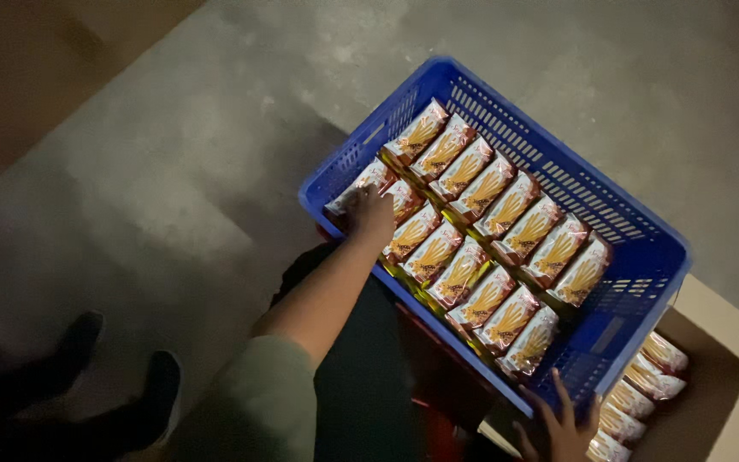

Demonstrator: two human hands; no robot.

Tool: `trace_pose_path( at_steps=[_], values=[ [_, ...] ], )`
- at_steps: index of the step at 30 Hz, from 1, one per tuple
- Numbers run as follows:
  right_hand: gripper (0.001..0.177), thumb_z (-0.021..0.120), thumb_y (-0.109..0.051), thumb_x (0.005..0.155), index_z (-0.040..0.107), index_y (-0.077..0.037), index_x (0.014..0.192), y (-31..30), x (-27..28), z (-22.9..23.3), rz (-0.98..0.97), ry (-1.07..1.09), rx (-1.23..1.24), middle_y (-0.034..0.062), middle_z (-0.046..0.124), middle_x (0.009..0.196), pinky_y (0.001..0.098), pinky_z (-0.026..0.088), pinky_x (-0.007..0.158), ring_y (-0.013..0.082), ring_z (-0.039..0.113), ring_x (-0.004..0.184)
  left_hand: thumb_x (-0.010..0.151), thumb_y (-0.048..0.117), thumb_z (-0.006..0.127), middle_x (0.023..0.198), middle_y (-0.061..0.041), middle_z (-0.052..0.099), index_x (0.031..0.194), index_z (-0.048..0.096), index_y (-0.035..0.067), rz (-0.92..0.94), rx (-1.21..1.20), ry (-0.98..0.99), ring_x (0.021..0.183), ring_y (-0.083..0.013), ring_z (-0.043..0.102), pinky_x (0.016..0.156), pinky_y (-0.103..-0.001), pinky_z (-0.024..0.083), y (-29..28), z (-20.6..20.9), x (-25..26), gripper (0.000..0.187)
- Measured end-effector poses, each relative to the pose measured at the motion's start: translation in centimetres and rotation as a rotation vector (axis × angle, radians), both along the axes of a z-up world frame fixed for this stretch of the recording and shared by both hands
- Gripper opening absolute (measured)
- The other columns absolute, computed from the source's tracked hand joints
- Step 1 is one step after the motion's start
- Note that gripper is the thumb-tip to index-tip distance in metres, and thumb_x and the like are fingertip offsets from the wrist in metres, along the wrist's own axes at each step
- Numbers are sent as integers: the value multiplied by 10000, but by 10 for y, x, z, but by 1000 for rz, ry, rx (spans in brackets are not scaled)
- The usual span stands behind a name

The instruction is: The person transfers individually wrapped snack packets from a cardboard box into a blue plastic basket. They pick up packets from the box and place them into the basket, arranging them in neat rows.

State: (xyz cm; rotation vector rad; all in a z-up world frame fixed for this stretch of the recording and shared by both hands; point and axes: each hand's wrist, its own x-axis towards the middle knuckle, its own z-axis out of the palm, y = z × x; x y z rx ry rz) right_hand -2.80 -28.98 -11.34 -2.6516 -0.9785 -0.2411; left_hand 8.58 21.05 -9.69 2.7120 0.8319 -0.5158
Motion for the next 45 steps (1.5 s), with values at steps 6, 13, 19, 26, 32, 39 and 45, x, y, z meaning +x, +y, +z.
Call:
trace_pose_path(
  at_steps=[6, 13, 19, 26, 32, 39, 45],
  values=[
    [734, 714, -436, 641, 560, -391, 1357, -1, 1, 2, 23, 9, -8, 119, 365, 1710, 644, 109, 1323, 156, 332, 1567, 995, -11, 536, 1694, -148, 208, 1522, 439, 78, 48, -251, 117, 1504, -367, 303, 1195, -484, 385, 3, 29, 1, 544],
    [667, 690, -393, 686, 580, -365, 1344, 3, 0, 12, 23, 67, 16, 117, 393, 1691, 627, 88, 1327, 169, 350, 1564, 981, -28, 543, 1626, -160, 319, 1444, 522, 52, 29, -212, 57, 1442, -380, 373, 1127, -478, 444, 8, 2, 1, 471],
    [649, 692, -441, 736, 563, -363, 1367, -4, 4, -1, 27, 89, -61, 96, 327, 1712, 678, 10, 1312, 178, 298, 1576, 932, -65, 483, 1616, -175, 317, 1433, 559, 73, -17, -154, -3, 1502, -411, 306, 1161, -552, 370, 11, -21, 1, 526],
    [685, 774, -320, 705, 574, -346, 1360, 9, 2, 21, 74, 97, 60, 93, 379, 1673, 660, 12, 1294, 160, 332, 1557, 954, 109, 585, 1198, -138, 675, 1234, 664, 129, -204, -526, -329, 983, -326, 663, 777, -444, 521, -71, 100, -56, 291],
    [555, 740, -299, 786, 601, -290, 1323, 15, 3, 38, 97, 151, 103, 74, 400, 1646, 633, -9, 1298, 341, 284, 1553, 977, 168, 583, 1124, -92, 675, 1107, 667, 131, -627, -689, -290, 1075, -287, 620, 863, -452, 482, -155, 65, -80, 159],
    [305, 665, -194, 936, 656, -167, 1240, 15, 1, 82, 159, 228, 232, 29, 646, 1394, 604, 113, 1286, 362, 435, 1442, 945, 358, 503, 964, -119, 747, 922, 707, 157, -775, -187, -200, 895, -449, 703, 674, -609, 521, -208, 24, -91, 287],
    [270, 677, -331, 938, 705, -230, 1187, 5, -3, 94, -10, 452, 122, 5, 697, 1298, 591, 347, 1167, 451, 292, 1523, 1047, 373, 418, 715, -80, 673, 816, 666, 177, -723, -338, -72, 758, -383, 698, 716, -452, 548, -201, 96, -88, 391]
  ],
)
